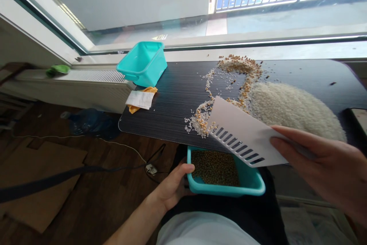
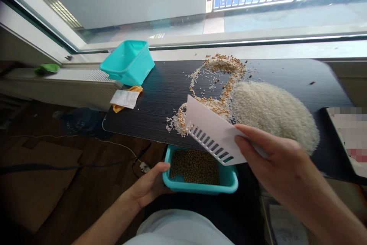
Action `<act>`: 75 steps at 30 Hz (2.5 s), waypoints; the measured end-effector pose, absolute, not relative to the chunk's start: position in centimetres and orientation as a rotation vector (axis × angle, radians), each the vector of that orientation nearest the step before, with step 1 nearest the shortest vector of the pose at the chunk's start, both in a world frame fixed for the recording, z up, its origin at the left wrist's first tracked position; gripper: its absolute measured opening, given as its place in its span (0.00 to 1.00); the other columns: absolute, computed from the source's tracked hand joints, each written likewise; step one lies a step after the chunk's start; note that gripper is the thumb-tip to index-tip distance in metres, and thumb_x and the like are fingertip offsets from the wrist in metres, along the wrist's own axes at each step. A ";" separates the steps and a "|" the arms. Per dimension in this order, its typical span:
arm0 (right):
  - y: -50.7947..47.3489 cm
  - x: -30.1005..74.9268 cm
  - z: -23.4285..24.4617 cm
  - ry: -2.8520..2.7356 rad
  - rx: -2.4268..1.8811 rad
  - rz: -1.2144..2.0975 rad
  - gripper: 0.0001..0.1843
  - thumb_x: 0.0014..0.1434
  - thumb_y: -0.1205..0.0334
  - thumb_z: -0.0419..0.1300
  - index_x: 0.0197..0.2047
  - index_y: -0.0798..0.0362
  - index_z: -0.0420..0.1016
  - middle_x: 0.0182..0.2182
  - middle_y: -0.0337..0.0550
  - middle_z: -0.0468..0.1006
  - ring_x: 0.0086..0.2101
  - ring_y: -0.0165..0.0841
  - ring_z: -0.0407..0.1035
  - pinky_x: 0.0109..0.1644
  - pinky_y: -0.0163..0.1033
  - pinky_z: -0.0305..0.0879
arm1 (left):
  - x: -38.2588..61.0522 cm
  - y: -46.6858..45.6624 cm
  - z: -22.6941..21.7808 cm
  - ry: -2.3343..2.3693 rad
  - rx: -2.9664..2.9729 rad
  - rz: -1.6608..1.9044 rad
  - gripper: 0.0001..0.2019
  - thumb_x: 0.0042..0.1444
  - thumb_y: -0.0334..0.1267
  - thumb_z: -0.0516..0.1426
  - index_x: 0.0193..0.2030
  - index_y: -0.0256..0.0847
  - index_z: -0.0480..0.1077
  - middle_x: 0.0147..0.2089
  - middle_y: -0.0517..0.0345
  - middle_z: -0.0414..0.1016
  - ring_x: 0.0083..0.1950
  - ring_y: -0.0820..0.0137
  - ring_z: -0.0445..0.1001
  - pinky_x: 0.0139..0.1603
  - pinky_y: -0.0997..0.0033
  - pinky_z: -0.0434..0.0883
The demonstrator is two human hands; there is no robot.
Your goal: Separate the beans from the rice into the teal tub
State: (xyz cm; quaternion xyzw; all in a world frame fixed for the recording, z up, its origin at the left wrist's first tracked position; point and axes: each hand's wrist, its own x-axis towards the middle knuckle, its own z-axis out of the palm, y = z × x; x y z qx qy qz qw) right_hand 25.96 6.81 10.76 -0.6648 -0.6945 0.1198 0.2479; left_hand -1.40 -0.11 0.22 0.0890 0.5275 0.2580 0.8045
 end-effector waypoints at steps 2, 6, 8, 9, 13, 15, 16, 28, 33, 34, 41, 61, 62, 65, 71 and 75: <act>6.8 24.5 10.5 -1.887 -1.694 0.569 0.20 0.55 0.47 0.55 0.35 0.48 0.84 0.22 0.38 0.82 0.19 0.32 0.73 0.19 0.34 0.66 | -1.4 -0.1 0.2 1.133 0.197 0.550 0.35 0.44 0.52 0.63 0.59 0.40 0.67 0.57 0.44 0.76 0.58 0.50 0.71 0.52 0.55 0.69; 6.9 24.2 10.1 -1.802 -1.679 0.719 0.17 0.51 0.51 0.57 0.35 0.49 0.83 0.19 0.37 0.80 0.16 0.31 0.71 0.17 0.34 0.64 | -1.5 -0.2 0.0 1.123 0.202 0.549 0.34 0.44 0.53 0.62 0.57 0.39 0.69 0.57 0.43 0.75 0.59 0.49 0.70 0.54 0.53 0.68; 6.8 25.5 10.0 -1.736 -1.789 0.661 0.17 0.48 0.49 0.59 0.33 0.49 0.83 0.19 0.38 0.80 0.17 0.32 0.72 0.18 0.34 0.65 | -1.5 -0.3 0.0 1.109 0.196 0.553 0.34 0.45 0.53 0.62 0.58 0.39 0.68 0.57 0.43 0.75 0.59 0.50 0.70 0.54 0.53 0.69; 6.7 26.4 10.0 -1.710 -1.843 0.629 0.17 0.47 0.48 0.59 0.33 0.49 0.83 0.19 0.38 0.80 0.17 0.32 0.71 0.19 0.34 0.66 | -1.5 -0.3 -0.1 1.105 0.189 0.556 0.34 0.45 0.52 0.62 0.59 0.39 0.68 0.57 0.43 0.75 0.58 0.50 0.71 0.53 0.53 0.69; 6.4 29.9 9.6 -1.682 -2.000 0.470 0.23 0.48 0.40 0.60 0.40 0.45 0.84 0.20 0.38 0.80 0.17 0.33 0.71 0.20 0.37 0.67 | -1.4 -0.2 0.0 1.110 0.172 0.563 0.35 0.45 0.50 0.63 0.60 0.40 0.67 0.56 0.44 0.76 0.57 0.51 0.71 0.50 0.56 0.71; 6.5 30.3 9.4 -1.699 -1.989 0.364 0.24 0.50 0.38 0.59 0.41 0.44 0.84 0.23 0.39 0.82 0.19 0.33 0.72 0.22 0.38 0.69 | -1.3 -0.1 0.2 1.117 0.176 0.560 0.34 0.44 0.51 0.63 0.59 0.40 0.68 0.56 0.44 0.76 0.58 0.50 0.71 0.49 0.57 0.71; 6.7 30.2 9.5 -1.722 -1.959 0.339 0.24 0.51 0.37 0.58 0.40 0.44 0.84 0.25 0.40 0.83 0.20 0.34 0.73 0.24 0.38 0.70 | -1.3 0.0 0.2 1.118 0.179 0.557 0.33 0.44 0.51 0.64 0.58 0.40 0.69 0.56 0.44 0.76 0.58 0.50 0.71 0.49 0.57 0.71; 8.0 27.2 10.6 -1.929 -1.667 0.282 0.21 0.57 0.42 0.55 0.36 0.43 0.84 0.21 0.38 0.81 0.16 0.31 0.70 0.17 0.35 0.61 | -1.2 -0.1 0.1 1.137 0.184 0.558 0.33 0.44 0.51 0.63 0.57 0.40 0.69 0.55 0.45 0.76 0.56 0.52 0.72 0.50 0.57 0.70; 8.0 26.9 11.0 -2.019 -1.543 0.239 0.19 0.58 0.44 0.55 0.35 0.43 0.84 0.22 0.37 0.82 0.15 0.30 0.70 0.15 0.34 0.60 | -1.2 -0.1 0.3 1.127 0.195 0.556 0.30 0.44 0.51 0.63 0.53 0.39 0.71 0.56 0.44 0.76 0.57 0.51 0.71 0.49 0.58 0.70; 7.9 26.9 11.0 -2.035 -1.526 0.225 0.18 0.59 0.45 0.55 0.36 0.43 0.84 0.22 0.37 0.82 0.15 0.30 0.70 0.15 0.33 0.60 | -1.2 -0.1 0.4 1.126 0.196 0.558 0.29 0.44 0.51 0.63 0.53 0.40 0.71 0.57 0.44 0.75 0.57 0.51 0.71 0.49 0.58 0.70; 8.3 26.4 10.7 -2.062 -1.458 0.205 0.17 0.60 0.49 0.55 0.39 0.44 0.84 0.29 0.38 0.85 0.21 0.31 0.75 0.21 0.33 0.69 | -1.4 -0.1 0.4 1.120 0.203 0.557 0.29 0.44 0.52 0.63 0.52 0.40 0.72 0.56 0.46 0.76 0.57 0.52 0.72 0.49 0.58 0.69; 7.6 26.5 11.4 -2.121 -1.473 0.238 0.15 0.59 0.50 0.57 0.39 0.42 0.84 0.30 0.37 0.85 0.21 0.30 0.75 0.23 0.31 0.68 | -3.6 -0.3 0.7 1.198 0.148 0.616 0.32 0.44 0.50 0.64 0.56 0.39 0.68 0.55 0.45 0.77 0.55 0.51 0.74 0.48 0.58 0.71; 7.7 26.3 11.4 -2.118 -1.475 0.237 0.15 0.59 0.51 0.57 0.40 0.42 0.84 0.31 0.37 0.85 0.22 0.31 0.76 0.24 0.31 0.69 | -3.6 -0.3 0.7 1.194 0.145 0.615 0.32 0.44 0.51 0.64 0.56 0.39 0.68 0.55 0.45 0.77 0.55 0.51 0.74 0.48 0.57 0.71; 7.9 25.5 11.3 -2.110 -1.470 0.310 0.15 0.60 0.51 0.56 0.42 0.43 0.84 0.33 0.39 0.85 0.27 0.33 0.78 0.28 0.33 0.72 | -3.5 -0.2 0.8 1.183 0.139 0.615 0.32 0.44 0.51 0.64 0.56 0.39 0.69 0.55 0.45 0.77 0.55 0.50 0.74 0.48 0.56 0.71; 7.6 23.7 11.2 -2.158 -1.400 0.516 0.15 0.61 0.53 0.56 0.43 0.44 0.83 0.33 0.38 0.85 0.26 0.32 0.76 0.26 0.33 0.71 | -3.7 -0.2 1.1 1.173 0.147 0.629 0.30 0.44 0.50 0.64 0.55 0.40 0.71 0.55 0.46 0.77 0.56 0.51 0.74 0.49 0.58 0.71; 6.8 23.6 11.4 -2.184 -1.377 0.617 0.14 0.62 0.53 0.56 0.43 0.44 0.83 0.33 0.39 0.85 0.27 0.32 0.77 0.28 0.32 0.72 | -3.8 -0.2 1.0 1.177 0.147 0.628 0.31 0.44 0.51 0.64 0.55 0.40 0.70 0.54 0.45 0.78 0.55 0.50 0.74 0.48 0.57 0.71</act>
